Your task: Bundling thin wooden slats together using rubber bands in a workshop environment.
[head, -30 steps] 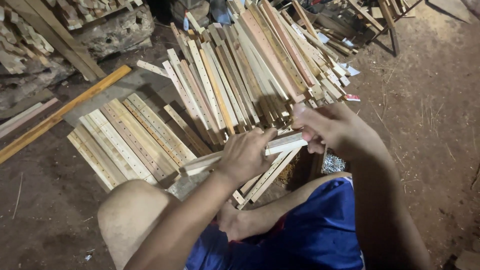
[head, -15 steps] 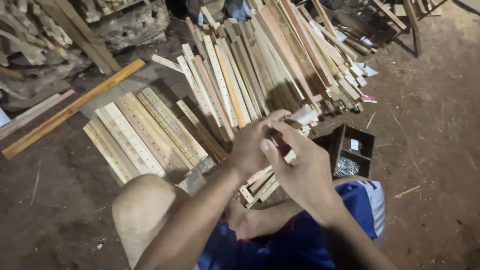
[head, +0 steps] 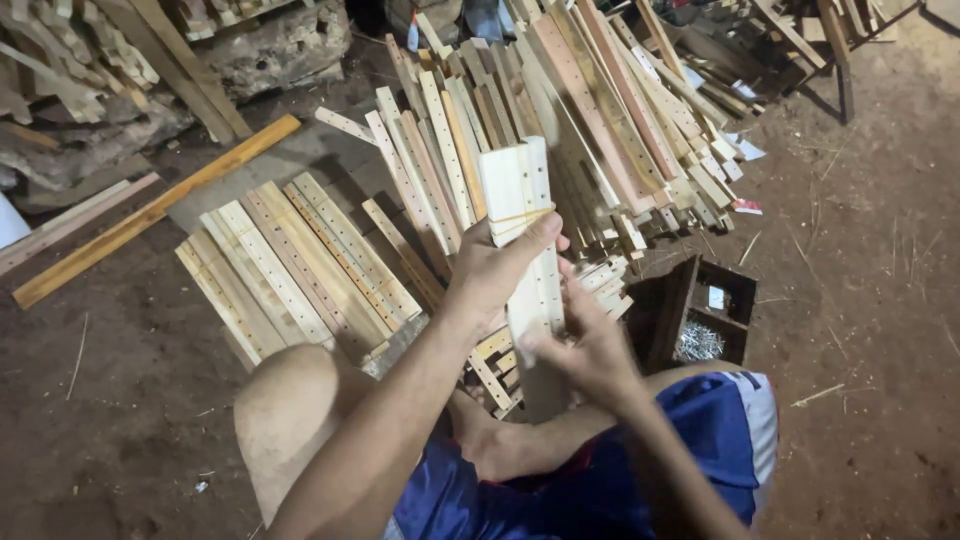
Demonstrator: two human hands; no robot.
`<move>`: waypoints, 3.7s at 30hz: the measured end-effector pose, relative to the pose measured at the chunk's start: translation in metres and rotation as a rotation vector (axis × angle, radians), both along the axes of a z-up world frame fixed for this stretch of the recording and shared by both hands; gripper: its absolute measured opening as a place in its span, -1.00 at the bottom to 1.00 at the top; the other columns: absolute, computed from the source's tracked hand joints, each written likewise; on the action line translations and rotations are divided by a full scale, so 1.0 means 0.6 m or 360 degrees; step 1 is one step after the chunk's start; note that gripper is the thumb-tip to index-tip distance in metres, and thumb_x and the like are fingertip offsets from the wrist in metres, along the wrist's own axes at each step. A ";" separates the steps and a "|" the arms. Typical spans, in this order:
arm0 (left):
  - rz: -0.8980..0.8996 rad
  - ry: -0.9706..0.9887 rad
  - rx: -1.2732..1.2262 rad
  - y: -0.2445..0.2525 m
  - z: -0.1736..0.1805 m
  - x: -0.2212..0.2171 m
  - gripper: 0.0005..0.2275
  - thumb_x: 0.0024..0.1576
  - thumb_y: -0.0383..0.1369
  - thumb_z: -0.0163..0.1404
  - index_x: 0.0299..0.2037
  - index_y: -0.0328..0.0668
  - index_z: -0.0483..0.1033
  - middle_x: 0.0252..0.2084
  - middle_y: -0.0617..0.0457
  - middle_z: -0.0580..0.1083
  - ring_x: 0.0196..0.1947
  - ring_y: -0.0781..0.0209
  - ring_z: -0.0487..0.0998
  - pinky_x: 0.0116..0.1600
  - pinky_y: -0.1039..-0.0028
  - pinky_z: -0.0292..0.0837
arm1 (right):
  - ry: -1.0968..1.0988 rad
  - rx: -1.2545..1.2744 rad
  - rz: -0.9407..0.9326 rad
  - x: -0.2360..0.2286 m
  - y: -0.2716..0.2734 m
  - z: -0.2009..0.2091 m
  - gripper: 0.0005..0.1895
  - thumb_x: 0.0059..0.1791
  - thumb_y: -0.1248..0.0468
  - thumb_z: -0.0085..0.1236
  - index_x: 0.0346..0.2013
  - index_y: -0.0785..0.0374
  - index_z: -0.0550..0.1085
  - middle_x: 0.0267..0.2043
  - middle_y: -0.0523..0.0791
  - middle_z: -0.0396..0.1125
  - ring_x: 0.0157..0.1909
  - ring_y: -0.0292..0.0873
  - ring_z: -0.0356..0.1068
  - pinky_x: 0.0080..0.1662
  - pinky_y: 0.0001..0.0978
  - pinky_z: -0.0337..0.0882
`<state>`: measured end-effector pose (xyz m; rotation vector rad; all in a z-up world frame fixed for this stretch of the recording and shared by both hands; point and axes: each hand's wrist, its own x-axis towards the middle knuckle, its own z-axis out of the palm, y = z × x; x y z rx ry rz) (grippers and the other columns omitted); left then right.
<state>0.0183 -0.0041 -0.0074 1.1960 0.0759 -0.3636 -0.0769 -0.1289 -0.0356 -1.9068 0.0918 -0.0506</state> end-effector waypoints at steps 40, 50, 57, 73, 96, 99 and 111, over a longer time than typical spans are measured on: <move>-0.1416 -0.0639 0.0637 -0.036 -0.123 -0.010 -0.70 0.00 -0.10 0.28 -0.31 -0.15 0.61 -0.46 0.12 0.50 -0.35 0.22 0.46 -0.21 0.41 0.37 | -0.0155 0.0002 -0.0062 0.024 -0.146 0.018 -0.63 -0.15 0.44 0.44 -0.06 0.37 0.58 -0.22 0.05 0.55 -0.22 -0.16 0.45 -0.06 -0.27 0.43; -0.0851 -0.0395 0.0545 -0.059 -0.083 -0.006 -0.69 0.08 -0.08 0.26 -0.22 -0.18 0.67 -0.40 0.04 0.63 -0.33 0.33 0.55 -0.15 0.47 0.51 | -0.0202 -0.0066 -0.1165 0.022 -0.374 -0.181 -0.82 0.11 0.18 0.17 -0.15 0.22 0.61 -0.45 -0.01 0.47 -0.43 -0.21 0.50 -0.41 -0.36 0.55; -0.0710 -0.0358 0.0443 -0.079 -0.050 -0.021 -0.71 0.14 -0.04 0.19 -0.24 -0.08 0.64 -0.42 0.12 0.62 -0.33 0.48 0.54 -0.14 0.50 0.57 | 0.1086 -0.0491 -0.1477 -0.057 -0.573 -0.431 -0.90 -0.17 0.26 0.31 -0.41 0.21 0.63 -0.76 0.02 0.35 -0.72 0.00 0.44 -0.60 -0.06 0.45; -0.0669 -0.0457 0.0522 -0.062 -0.059 -0.012 -0.69 0.19 -0.06 0.15 -0.38 -0.13 0.57 -0.60 0.06 0.52 -0.51 0.43 0.48 -0.37 0.62 0.42 | 0.1546 -0.1050 -0.1201 -0.023 -0.498 -0.339 -0.50 -0.19 0.31 0.41 0.01 0.46 0.55 0.02 0.21 0.47 0.16 0.25 0.42 0.16 0.05 0.39; -0.0599 -0.0347 0.0643 -0.036 -0.041 -0.002 -0.63 0.13 0.02 0.17 -0.36 -0.15 0.57 -0.56 0.03 0.50 -0.50 0.34 0.47 -0.40 0.53 0.35 | 0.0742 -0.0190 -0.1510 -0.068 -0.497 -0.330 -0.90 -0.14 0.37 0.26 -0.38 0.36 0.58 -0.71 0.08 0.25 -0.75 -0.12 0.29 -0.68 -0.22 0.25; -0.0683 -0.0294 0.0673 -0.041 -0.039 -0.001 -0.59 0.08 0.09 0.15 -0.27 -0.13 0.59 -0.52 -0.04 0.54 -0.51 0.25 0.54 -0.36 0.40 0.45 | 0.0575 -0.0061 -0.1461 -0.065 -0.495 -0.340 -0.74 -0.11 0.26 0.37 -0.26 0.41 0.57 -0.60 0.06 0.32 -0.63 -0.19 0.37 -0.58 -0.33 0.42; -0.0980 -0.0130 0.0187 -0.029 -0.062 0.016 -0.18 0.07 0.11 0.13 0.27 -0.59 0.26 -0.17 -0.42 0.53 -0.28 -0.12 0.69 -0.16 0.15 0.71 | 0.0082 0.0912 -0.0392 0.025 -0.166 -0.041 -0.90 0.03 0.37 0.15 -0.35 0.36 0.49 -0.67 -0.06 0.12 -0.62 -0.24 0.12 -0.46 -0.46 0.22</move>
